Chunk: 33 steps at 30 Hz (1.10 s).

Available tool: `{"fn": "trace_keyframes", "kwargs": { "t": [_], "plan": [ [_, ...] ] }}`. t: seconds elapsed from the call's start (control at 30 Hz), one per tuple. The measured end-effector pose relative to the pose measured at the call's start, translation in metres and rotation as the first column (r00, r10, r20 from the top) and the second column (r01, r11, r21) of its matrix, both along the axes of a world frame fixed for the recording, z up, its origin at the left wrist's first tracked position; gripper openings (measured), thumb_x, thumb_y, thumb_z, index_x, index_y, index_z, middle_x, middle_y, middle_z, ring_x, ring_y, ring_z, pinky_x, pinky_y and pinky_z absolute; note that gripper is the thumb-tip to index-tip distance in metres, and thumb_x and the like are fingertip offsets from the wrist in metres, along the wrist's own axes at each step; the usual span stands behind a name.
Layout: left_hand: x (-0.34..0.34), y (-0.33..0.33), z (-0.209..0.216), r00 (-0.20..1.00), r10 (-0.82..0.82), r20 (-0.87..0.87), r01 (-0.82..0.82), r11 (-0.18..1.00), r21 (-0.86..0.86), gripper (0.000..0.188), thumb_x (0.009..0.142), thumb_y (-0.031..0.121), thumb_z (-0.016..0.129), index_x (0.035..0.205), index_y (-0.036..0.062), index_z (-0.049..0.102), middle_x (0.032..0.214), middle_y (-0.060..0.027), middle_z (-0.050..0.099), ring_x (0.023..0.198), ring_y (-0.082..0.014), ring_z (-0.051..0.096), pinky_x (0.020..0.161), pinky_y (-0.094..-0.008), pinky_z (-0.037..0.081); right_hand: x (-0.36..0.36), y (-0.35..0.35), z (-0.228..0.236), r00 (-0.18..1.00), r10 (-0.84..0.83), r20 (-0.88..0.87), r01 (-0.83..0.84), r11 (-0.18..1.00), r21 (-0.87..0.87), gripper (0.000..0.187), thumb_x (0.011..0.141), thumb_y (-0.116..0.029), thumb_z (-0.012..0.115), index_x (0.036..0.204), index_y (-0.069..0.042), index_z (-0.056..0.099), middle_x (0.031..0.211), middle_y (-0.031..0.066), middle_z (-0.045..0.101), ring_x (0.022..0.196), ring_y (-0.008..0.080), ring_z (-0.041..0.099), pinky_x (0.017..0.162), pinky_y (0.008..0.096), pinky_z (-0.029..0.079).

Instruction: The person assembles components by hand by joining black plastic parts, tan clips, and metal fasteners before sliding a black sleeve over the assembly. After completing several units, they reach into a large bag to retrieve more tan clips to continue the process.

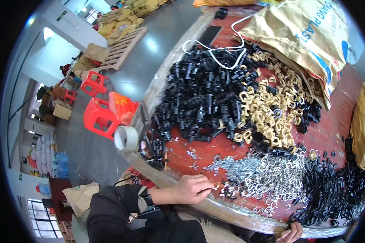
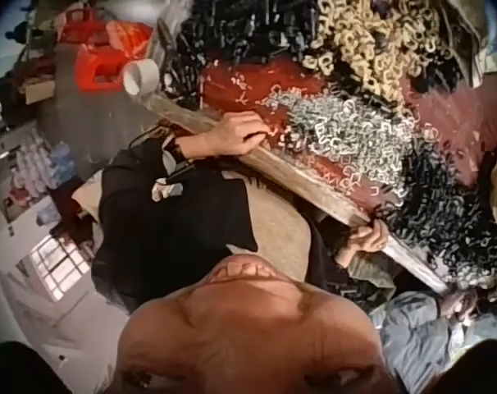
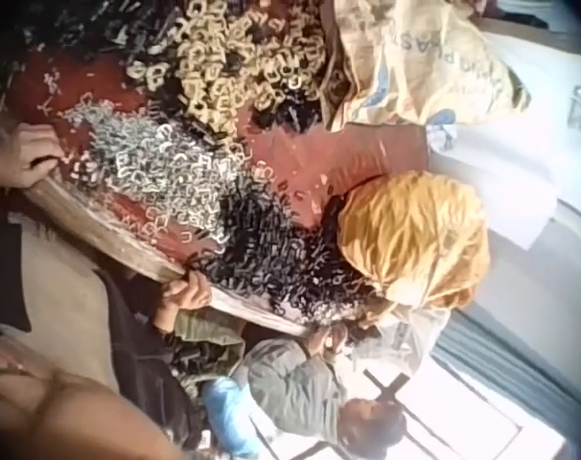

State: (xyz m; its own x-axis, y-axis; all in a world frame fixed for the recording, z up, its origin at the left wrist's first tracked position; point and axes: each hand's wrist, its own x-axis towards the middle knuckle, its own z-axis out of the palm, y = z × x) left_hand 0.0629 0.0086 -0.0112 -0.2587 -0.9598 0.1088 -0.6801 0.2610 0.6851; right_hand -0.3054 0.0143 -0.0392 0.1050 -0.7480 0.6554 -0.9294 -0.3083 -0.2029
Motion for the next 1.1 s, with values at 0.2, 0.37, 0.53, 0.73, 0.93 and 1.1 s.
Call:
{"fn": "trace_keyframes", "kwargs": {
  "t": [0.2,0.37,0.53,0.73,0.93,1.1],
  "plan": [
    [-0.002,0.009,-0.006,1.000,0.007,-0.024,-0.010,0.989,-0.147,0.011,0.070,0.008,0.057,0.080,0.0041,0.056,0.069,-0.0071,0.054,0.060,-0.0225,0.055,0.052,-0.0320,0.045,0.006,0.007,0.014,1.000,-0.002,-0.015,0.001,0.997,-0.071,0.029,0.084,-0.024,0.040,0.074,-0.002,0.057,0.075,0.0136,0.056,0.066,0.0277,0.053,0.062,0.0362,0.042],
    [0.001,0.022,-0.010,0.999,0.040,-0.010,-0.041,0.992,-0.116,0.009,0.070,0.012,0.055,0.077,0.0061,0.055,0.068,-0.0069,0.054,0.060,-0.0227,0.056,0.052,-0.0335,0.044,-0.002,0.018,-0.015,0.998,-0.055,0.013,0.056,0.995,-0.081,0.027,0.080,-0.023,0.038,0.076,-0.001,0.053,0.080,0.0138,0.053,0.075,0.0284,0.049,0.071,0.0374,0.036],
    [0.003,0.026,-0.012,0.999,0.041,-0.021,-0.043,0.991,-0.128,0.011,0.069,0.015,0.055,0.075,0.0066,0.055,0.067,-0.0069,0.054,0.060,-0.0231,0.056,0.052,-0.0345,0.044,-0.012,0.020,-0.027,0.997,-0.074,-0.026,0.072,0.996,-0.052,0.023,0.080,-0.019,0.036,0.079,-0.002,0.051,0.084,0.0133,0.052,0.083,0.0293,0.045,0.076,0.0377,0.033],
    [0.004,0.030,-0.015,0.999,0.039,-0.001,-0.038,0.980,-0.195,0.012,0.068,0.017,0.055,0.072,0.0061,0.054,0.067,-0.0065,0.055,0.060,-0.0232,0.056,0.052,-0.0347,0.044,-0.016,0.017,-0.032,0.997,-0.070,-0.022,0.069,0.996,-0.054,0.022,0.080,-0.020,0.037,0.076,-0.003,0.050,0.081,0.0141,0.050,0.080,0.0309,0.045,0.073,0.0393,0.034],
    [0.003,0.036,-0.015,0.991,0.089,-0.104,-0.107,0.975,-0.193,0.013,0.067,0.017,0.054,0.063,0.0058,0.051,0.064,-0.0078,0.055,0.062,-0.0256,0.056,0.055,-0.0361,0.044,-0.005,0.025,-0.012,0.981,-0.144,-0.133,0.132,0.986,-0.097,0.031,0.084,-0.029,0.041,0.080,-0.004,0.059,0.079,0.0132,0.057,0.074,0.0298,0.053,0.067,0.0394,0.041],
    [0.001,0.035,-0.018,0.989,0.101,-0.109,-0.118,0.978,-0.170,0.013,0.066,0.018,0.055,0.063,0.0063,0.052,0.064,-0.0079,0.056,0.061,-0.0255,0.056,0.055,-0.0355,0.044,-0.005,0.027,-0.013,0.990,-0.121,-0.070,0.114,0.988,-0.104,0.034,0.084,-0.032,0.040,0.088,-0.005,0.061,0.081,0.0133,0.058,0.077,0.0307,0.052,0.068,0.0410,0.041]
  ]
}}
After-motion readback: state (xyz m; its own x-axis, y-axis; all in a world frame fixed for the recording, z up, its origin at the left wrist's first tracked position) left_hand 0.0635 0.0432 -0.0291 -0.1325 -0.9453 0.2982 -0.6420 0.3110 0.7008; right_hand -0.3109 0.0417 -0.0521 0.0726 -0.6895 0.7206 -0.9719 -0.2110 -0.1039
